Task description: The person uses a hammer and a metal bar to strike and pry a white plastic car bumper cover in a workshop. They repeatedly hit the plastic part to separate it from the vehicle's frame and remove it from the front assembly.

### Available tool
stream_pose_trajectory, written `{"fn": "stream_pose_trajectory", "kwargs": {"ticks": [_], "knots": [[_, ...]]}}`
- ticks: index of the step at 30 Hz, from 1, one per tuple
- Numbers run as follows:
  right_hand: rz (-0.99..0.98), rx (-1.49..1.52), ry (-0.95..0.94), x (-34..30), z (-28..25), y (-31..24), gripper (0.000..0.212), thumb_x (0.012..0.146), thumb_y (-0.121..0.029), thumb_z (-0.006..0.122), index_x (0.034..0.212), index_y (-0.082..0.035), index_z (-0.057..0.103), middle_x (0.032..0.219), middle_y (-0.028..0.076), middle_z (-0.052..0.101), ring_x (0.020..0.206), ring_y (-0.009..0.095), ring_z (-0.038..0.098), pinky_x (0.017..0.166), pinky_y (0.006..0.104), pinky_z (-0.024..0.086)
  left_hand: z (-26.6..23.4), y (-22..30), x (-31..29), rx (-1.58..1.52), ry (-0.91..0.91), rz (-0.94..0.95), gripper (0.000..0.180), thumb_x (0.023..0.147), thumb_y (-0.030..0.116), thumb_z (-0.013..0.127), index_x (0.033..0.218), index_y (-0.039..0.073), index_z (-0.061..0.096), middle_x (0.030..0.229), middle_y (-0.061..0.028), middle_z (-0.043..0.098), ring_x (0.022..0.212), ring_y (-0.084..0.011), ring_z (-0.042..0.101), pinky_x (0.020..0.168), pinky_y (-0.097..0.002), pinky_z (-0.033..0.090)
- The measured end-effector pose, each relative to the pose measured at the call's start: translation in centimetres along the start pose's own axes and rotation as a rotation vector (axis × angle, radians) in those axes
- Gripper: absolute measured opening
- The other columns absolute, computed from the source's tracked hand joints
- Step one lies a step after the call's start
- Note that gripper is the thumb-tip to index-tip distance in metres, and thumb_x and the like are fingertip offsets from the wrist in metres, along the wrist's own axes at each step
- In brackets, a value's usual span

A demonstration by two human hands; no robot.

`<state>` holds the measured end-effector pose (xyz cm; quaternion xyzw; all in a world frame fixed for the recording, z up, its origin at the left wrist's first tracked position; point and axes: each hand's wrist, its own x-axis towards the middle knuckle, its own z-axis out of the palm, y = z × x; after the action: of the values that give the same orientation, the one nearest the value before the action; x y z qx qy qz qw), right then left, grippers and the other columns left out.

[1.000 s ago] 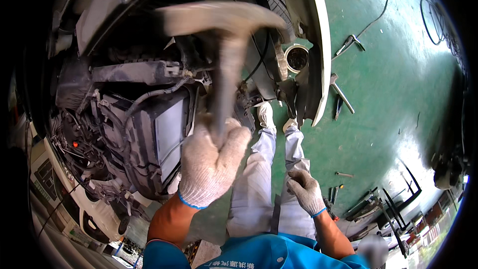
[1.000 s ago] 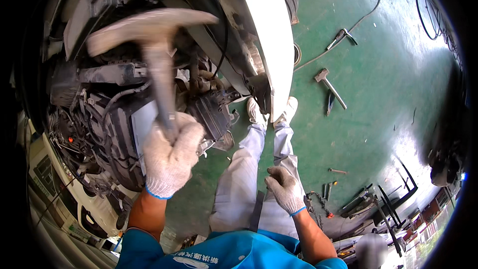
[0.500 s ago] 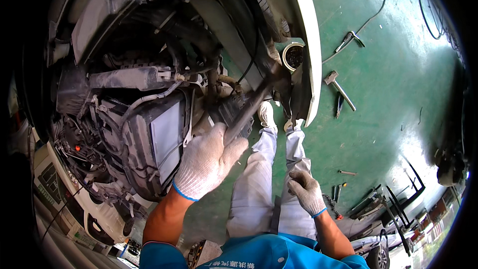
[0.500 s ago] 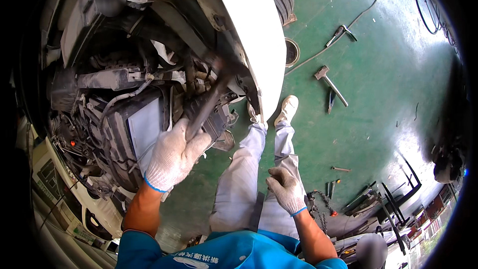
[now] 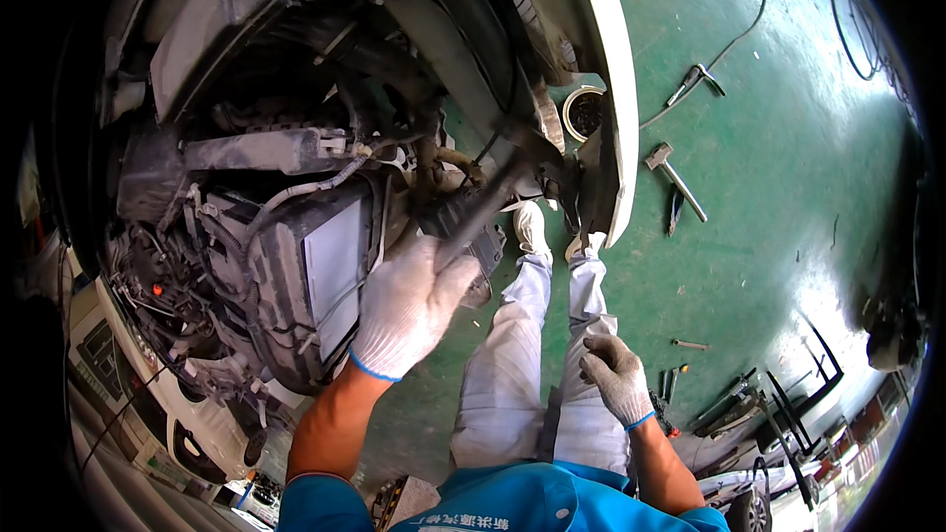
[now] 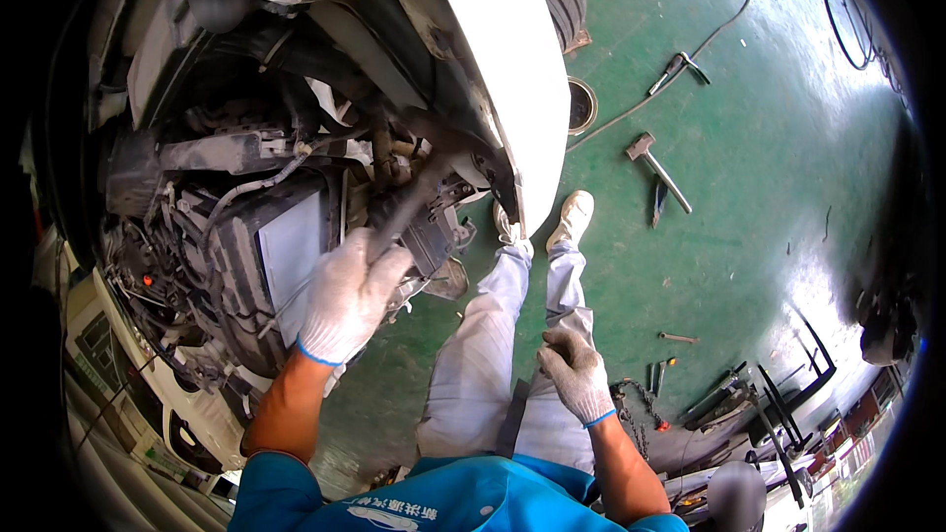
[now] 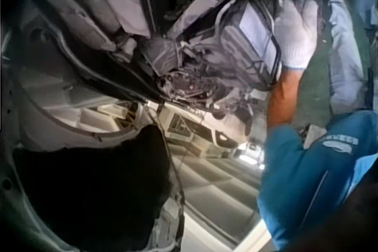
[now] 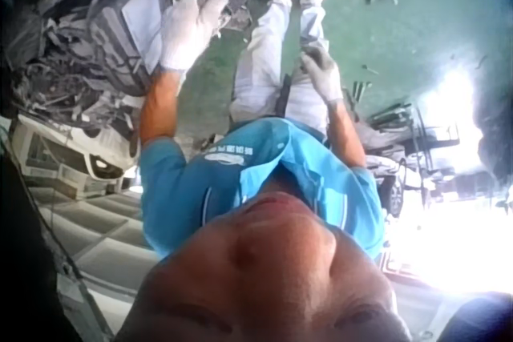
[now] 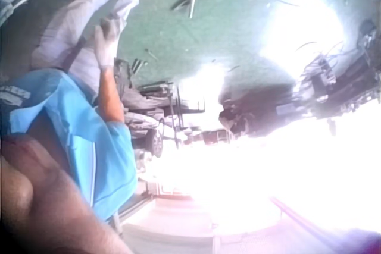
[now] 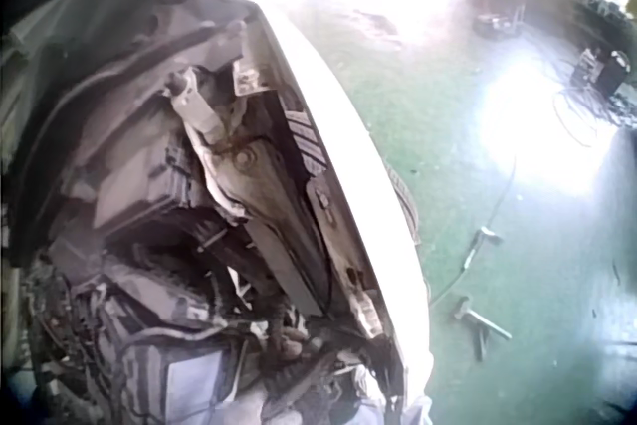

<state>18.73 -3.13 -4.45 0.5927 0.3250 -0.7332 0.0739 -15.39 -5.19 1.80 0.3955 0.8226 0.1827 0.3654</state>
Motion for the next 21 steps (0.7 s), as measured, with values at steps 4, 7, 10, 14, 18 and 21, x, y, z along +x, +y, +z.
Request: {"fn": "stream_pose_trajectory", "kwargs": {"ticks": [4, 7, 10, 14, 18, 21], "knots": [[-0.001, -0.012, 0.037, 0.3, 0.1, 0.1, 0.034, 0.097, -0.012, 0.068, 0.125, 0.006, 0.062, 0.094, 0.007, 0.069, 0.081, 0.011, 0.065, 0.073, 0.0268, 0.054, 0.1, -0.8, -0.1, 0.177, 0.005, 0.115, 0.034, 0.099, 0.035, 0.067, 0.094, 0.002, 0.06, 0.067, -0.0217, 0.065, 0.063, -0.0379, 0.069, 0.055, -0.046, 0.053], [-0.011, -0.015, 0.006, 0.5, 0.4, -0.2, 0.034, 0.097, -0.012, 0.068, 0.125, 0.006, 0.062, 0.093, 0.006, 0.069, 0.08, 0.011, 0.065, 0.073, 0.0269, 0.054, -0.3, -0.8, 0.0, 0.459, -0.056, 0.222, 0.035, 0.098, 0.036, 0.068, 0.091, 0.003, 0.059, 0.066, -0.0207, 0.065, 0.061, -0.0356, 0.069, 0.052, -0.0435, 0.054], [-0.047, -0.053, 0.001, 0.0, 0.7, -0.5, 0.033, 0.097, -0.012, 0.067, 0.125, 0.005, 0.062, 0.093, 0.006, 0.068, 0.08, 0.011, 0.064, 0.073, 0.0269, 0.054, 1.2, -0.4, -0.2, 0.353, -0.095, 0.045, 0.041, 0.097, 0.04, 0.069, 0.086, 0.003, 0.056, 0.064, -0.0219, 0.064, 0.06, -0.0404, 0.068, 0.05, -0.0503, 0.052], [-0.043, 0.018, 0.047, 0.4, 0.5, -1.0, 0.031, 0.098, -0.011, 0.066, 0.124, 0.005, 0.063, 0.093, 0.007, 0.069, 0.078, 0.011, 0.064, 0.072, 0.0268, 0.054, -1.1, 1.0, 0.7, 0.132, 0.068, 0.026, 0.036, 0.099, 0.035, 0.07, 0.09, 0.002, 0.058, 0.065, -0.0176, 0.064, 0.056, -0.0329, 0.067, 0.051, -0.0444, 0.053], [0.002, -0.018, 0.034, 0.4, 0.6, -0.4, 0.03, 0.098, -0.011, 0.067, 0.122, 0.005, 0.064, 0.095, 0.008, 0.07, 0.078, 0.011, 0.065, 0.071, 0.0265, 0.054, -3.2, 3.0, -0.2, -0.673, 0.275, -0.067, 0.017, 0.101, 0.012, 0.061, 0.093, -0.003, 0.064, 0.071, 0.001, 0.061, 0.055, -0.0073, 0.055, 0.046, -0.0273, 0.041], [-0.022, -0.024, 0.003, 0.3, 0.8, -0.2, 0.03, 0.098, -0.011, 0.067, 0.123, 0.005, 0.063, 0.094, 0.008, 0.069, 0.077, 0.011, 0.064, 0.071, 0.0265, 0.054, 0.1, -0.9, -0.5, 0.257, 0.219, 0.482, 0.03, 0.1, 0.026, 0.064, 0.084, 0.001, 0.06, 0.062, -0.0118, 0.06, 0.05, -0.0289, 0.06, 0.046, -0.0404, 0.048]]}}
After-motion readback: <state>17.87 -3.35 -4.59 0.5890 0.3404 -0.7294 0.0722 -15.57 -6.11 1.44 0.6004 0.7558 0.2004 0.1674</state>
